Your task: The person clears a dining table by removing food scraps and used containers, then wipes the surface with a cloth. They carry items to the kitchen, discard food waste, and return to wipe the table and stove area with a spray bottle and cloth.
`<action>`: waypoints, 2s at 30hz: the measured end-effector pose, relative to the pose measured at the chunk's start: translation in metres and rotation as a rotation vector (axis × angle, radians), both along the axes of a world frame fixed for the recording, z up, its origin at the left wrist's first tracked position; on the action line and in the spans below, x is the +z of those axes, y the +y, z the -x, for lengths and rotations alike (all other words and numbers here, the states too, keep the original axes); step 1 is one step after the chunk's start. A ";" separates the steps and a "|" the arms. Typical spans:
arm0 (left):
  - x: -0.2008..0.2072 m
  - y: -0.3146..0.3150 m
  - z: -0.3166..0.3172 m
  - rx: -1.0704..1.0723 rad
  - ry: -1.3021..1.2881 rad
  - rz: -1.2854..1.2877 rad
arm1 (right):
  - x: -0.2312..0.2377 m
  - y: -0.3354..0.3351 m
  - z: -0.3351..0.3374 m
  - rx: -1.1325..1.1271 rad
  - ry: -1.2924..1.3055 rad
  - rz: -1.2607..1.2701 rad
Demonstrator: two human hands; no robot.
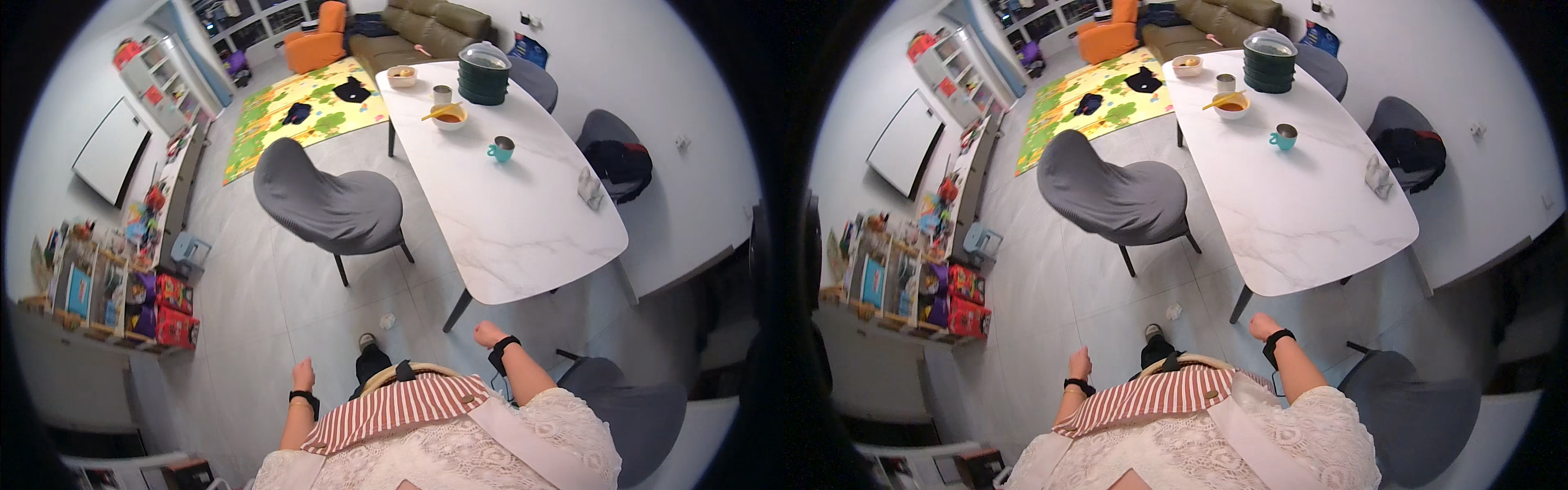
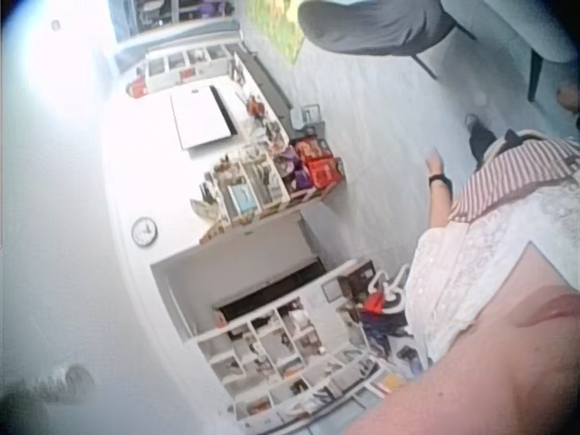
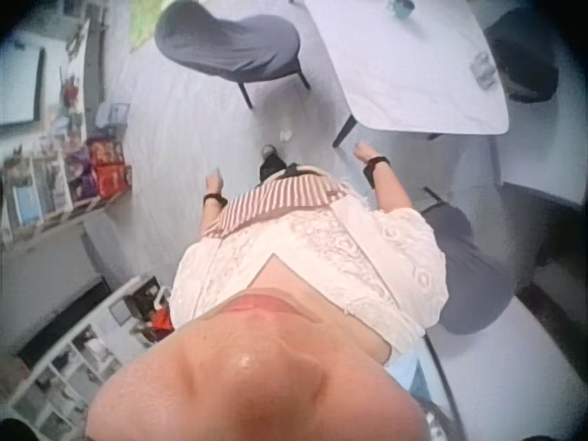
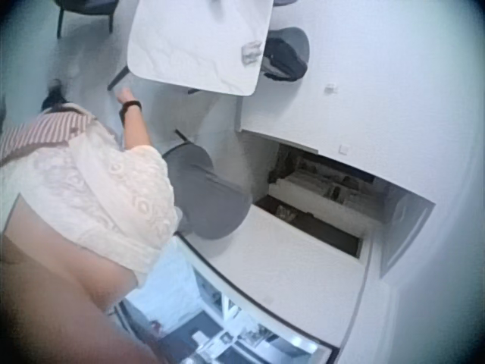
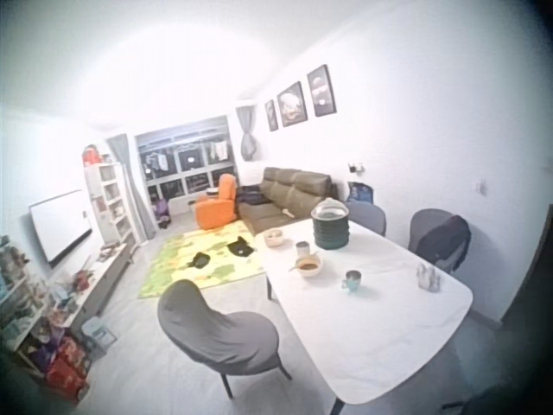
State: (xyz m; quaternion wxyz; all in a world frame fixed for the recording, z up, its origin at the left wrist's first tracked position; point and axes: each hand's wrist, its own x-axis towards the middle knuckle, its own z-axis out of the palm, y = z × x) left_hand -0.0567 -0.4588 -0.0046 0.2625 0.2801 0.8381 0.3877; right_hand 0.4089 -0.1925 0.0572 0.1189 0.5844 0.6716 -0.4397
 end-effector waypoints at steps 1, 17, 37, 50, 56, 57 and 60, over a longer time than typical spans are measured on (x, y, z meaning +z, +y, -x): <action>0.008 0.039 0.014 0.056 -0.232 -0.002 | 0.000 0.006 0.009 -0.018 0.021 0.014; 0.146 0.504 -0.007 -0.630 -0.682 -0.059 | 0.054 0.065 0.086 -0.616 0.347 0.180; 0.098 0.858 -0.103 -0.779 -0.421 0.185 | 0.097 0.091 0.068 -1.407 0.255 -0.055; 0.217 0.694 -0.173 -1.793 -0.888 0.368 | 0.175 0.268 0.139 -1.216 0.859 -0.264; 0.214 0.686 -0.187 -1.961 -0.949 0.587 | 0.178 0.298 0.144 -1.471 1.321 -0.134; 0.204 0.694 -0.183 -1.886 -0.981 0.700 | 0.175 0.295 0.142 -1.530 1.335 -0.186; 0.165 0.749 -0.137 -1.406 -0.983 0.575 | 0.171 0.276 0.125 -1.669 1.261 -0.291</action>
